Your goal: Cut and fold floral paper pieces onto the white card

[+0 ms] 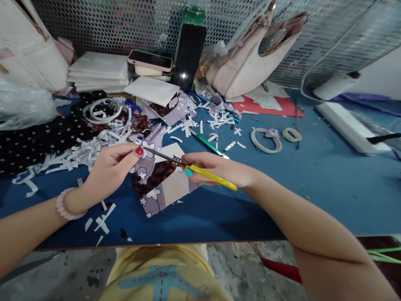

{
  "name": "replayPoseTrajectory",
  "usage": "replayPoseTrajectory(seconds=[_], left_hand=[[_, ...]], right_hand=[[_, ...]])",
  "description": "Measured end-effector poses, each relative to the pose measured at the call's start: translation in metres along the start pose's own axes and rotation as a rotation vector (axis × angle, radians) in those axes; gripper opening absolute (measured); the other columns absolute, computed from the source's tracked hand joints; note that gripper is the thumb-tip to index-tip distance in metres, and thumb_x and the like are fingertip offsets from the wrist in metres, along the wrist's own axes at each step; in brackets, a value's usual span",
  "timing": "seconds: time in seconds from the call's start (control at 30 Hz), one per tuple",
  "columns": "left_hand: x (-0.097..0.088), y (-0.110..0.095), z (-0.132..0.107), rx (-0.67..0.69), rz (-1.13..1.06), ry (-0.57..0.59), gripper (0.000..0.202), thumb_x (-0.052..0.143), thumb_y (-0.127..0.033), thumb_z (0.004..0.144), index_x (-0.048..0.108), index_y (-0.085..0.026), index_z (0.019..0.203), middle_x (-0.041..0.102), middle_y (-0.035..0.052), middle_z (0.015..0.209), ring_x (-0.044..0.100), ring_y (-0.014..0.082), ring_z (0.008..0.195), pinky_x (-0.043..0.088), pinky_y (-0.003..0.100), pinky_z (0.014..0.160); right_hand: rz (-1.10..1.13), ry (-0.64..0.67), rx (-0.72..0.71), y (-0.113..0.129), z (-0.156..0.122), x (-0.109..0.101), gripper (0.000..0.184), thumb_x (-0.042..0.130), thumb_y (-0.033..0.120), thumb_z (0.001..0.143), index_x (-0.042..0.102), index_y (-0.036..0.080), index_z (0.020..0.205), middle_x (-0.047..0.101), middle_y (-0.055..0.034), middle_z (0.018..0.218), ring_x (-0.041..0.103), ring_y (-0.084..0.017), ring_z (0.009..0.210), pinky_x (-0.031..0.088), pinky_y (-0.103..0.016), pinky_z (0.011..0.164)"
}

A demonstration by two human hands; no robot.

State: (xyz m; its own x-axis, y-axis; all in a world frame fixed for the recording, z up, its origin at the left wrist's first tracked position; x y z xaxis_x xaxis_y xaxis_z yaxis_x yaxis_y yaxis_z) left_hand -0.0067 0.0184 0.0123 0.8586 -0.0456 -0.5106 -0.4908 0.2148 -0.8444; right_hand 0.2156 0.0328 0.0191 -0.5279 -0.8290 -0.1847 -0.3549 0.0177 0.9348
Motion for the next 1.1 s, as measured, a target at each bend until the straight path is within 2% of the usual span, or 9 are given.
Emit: replayPoseTrajectory(seconds=[0.2,0.47,0.67,0.87,1.1], left_hand=[[-0.001,-0.009,0.000,0.037,0.024,-0.019,0.033,0.048,-0.032,0.088,0.045,-0.020,0.057,0.038,-0.0030,0.056,0.036,0.0109,0.053,0.032,0.025,0.050],[-0.002,-0.012,-0.001,0.102,0.089,-0.045,0.031,0.048,-0.031,0.087,0.047,-0.019,0.057,0.044,-0.0022,0.058,0.041,0.0109,0.055,0.035,0.024,0.053],[-0.001,-0.008,0.000,0.119,0.083,-0.040,0.033,0.047,-0.030,0.088,0.046,-0.019,0.057,0.045,-0.0028,0.058,0.041,0.0100,0.055,0.036,0.022,0.053],[-0.003,-0.013,0.000,0.154,0.078,-0.067,0.032,0.046,-0.023,0.088,0.038,-0.019,0.058,0.035,-0.0044,0.055,0.033,0.0087,0.050,0.029,0.023,0.048],[-0.002,-0.015,0.000,0.218,0.100,-0.058,0.029,0.046,-0.019,0.088,0.041,-0.019,0.060,0.039,-0.0036,0.058,0.036,0.0093,0.053,0.030,0.023,0.049]], right_hand=[[0.085,-0.009,0.036,-0.004,0.000,0.000,0.049,0.062,0.063,0.079,0.042,0.019,0.077,0.030,0.0103,0.060,0.026,-0.004,0.049,0.021,-0.019,0.043],[0.170,-0.002,0.065,-0.004,-0.001,0.002,0.050,0.064,0.064,0.077,0.044,0.019,0.079,0.034,0.0081,0.063,0.029,-0.003,0.050,0.022,-0.018,0.041],[0.153,0.010,0.069,-0.004,0.000,0.002,0.044,0.065,0.059,0.078,0.045,0.019,0.079,0.034,0.0074,0.064,0.031,-0.004,0.051,0.026,-0.018,0.044],[0.093,-0.025,0.083,-0.006,-0.002,-0.003,0.049,0.065,0.062,0.077,0.040,0.020,0.076,0.032,0.0076,0.065,0.028,-0.004,0.053,0.023,-0.018,0.044],[0.021,-0.003,0.045,-0.002,-0.003,-0.003,0.048,0.061,0.063,0.080,0.041,0.019,0.077,0.031,0.0085,0.065,0.027,-0.004,0.053,0.023,-0.019,0.045]])
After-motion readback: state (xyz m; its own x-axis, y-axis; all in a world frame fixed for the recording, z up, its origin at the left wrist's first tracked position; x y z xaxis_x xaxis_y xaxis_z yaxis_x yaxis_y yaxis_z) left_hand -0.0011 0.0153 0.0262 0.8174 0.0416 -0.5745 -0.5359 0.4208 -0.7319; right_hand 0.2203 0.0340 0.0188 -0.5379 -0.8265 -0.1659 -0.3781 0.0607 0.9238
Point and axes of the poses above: each hand's wrist, its own z-axis towards the middle knuckle, its own x-axis out of the palm, y = z × x, the point moved 3 cm from there along z, towards the middle knuckle
